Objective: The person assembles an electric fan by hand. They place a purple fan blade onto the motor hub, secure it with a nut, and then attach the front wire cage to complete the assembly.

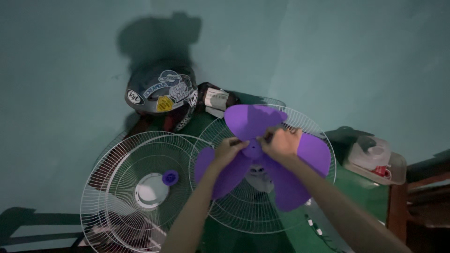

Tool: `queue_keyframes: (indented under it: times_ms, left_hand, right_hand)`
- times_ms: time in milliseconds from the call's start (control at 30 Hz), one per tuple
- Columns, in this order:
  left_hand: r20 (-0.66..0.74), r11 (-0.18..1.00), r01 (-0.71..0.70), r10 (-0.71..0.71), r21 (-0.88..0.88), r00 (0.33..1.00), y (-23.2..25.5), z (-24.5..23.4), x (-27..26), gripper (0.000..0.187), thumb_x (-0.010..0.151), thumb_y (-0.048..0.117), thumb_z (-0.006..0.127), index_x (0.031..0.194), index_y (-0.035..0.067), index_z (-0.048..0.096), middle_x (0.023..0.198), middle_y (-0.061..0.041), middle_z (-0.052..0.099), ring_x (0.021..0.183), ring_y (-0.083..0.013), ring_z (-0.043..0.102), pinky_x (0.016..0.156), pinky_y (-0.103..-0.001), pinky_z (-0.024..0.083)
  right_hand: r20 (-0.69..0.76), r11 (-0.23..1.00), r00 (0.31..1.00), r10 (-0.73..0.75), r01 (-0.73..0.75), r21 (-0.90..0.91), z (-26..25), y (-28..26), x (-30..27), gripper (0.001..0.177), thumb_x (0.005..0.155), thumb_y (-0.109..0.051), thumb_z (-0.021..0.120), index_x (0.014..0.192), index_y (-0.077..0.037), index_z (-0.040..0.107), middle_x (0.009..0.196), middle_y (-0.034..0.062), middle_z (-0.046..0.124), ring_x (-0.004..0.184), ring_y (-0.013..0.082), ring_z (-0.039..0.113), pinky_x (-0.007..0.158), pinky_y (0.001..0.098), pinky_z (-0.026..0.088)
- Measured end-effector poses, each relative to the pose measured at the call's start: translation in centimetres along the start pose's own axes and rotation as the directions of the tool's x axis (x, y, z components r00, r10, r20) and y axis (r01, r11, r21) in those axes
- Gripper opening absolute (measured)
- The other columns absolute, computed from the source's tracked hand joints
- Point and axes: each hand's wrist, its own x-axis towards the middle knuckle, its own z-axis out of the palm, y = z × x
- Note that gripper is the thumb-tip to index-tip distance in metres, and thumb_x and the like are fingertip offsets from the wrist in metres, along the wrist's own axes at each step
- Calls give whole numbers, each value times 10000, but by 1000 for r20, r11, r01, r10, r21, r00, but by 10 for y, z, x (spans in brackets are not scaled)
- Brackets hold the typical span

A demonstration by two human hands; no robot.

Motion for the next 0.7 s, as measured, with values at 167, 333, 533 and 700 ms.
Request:
queue_keyframes:
  times_ms: [167,333,533,700]
  left_hand:
    - [-260,992,55,-22,118,965,-3,34,-33,514,856,541,691,1090,92,779,1011,-104,781,920,-273,741,845,-385,537]
    - [-340,990,91,-49,107,939,-7,45,-47,521,870,549,660,1112,102,773,1064,-109,765,1001,-321,695,892,-429,472]
    - [-228,986,132,-106,101,968,-10,39,-32,539,868,572,679,1004,60,780,928,-82,769,865,-255,729,816,-387,530]
    - [-118,992,127,-123,23,985,-6,30,-21,487,838,539,714,1040,104,796,851,-86,766,785,-221,711,760,-362,521]
  right_hand:
    - [394,995,917,-68,92,-42,12,19,33,325,879,-567,685,918,-253,763,835,37,745,843,215,678,959,438,320]
    - [330,964,914,-234,263,-46,29,31,40,376,805,-615,734,929,-263,779,879,11,769,854,176,672,958,404,305]
    - [317,990,938,-141,127,66,38,44,34,359,769,-592,754,922,-271,810,971,-37,788,902,152,685,938,417,310]
    - [89,987,983,-161,160,24,38,44,22,357,751,-591,765,850,-252,813,929,-27,781,907,195,667,926,437,322]
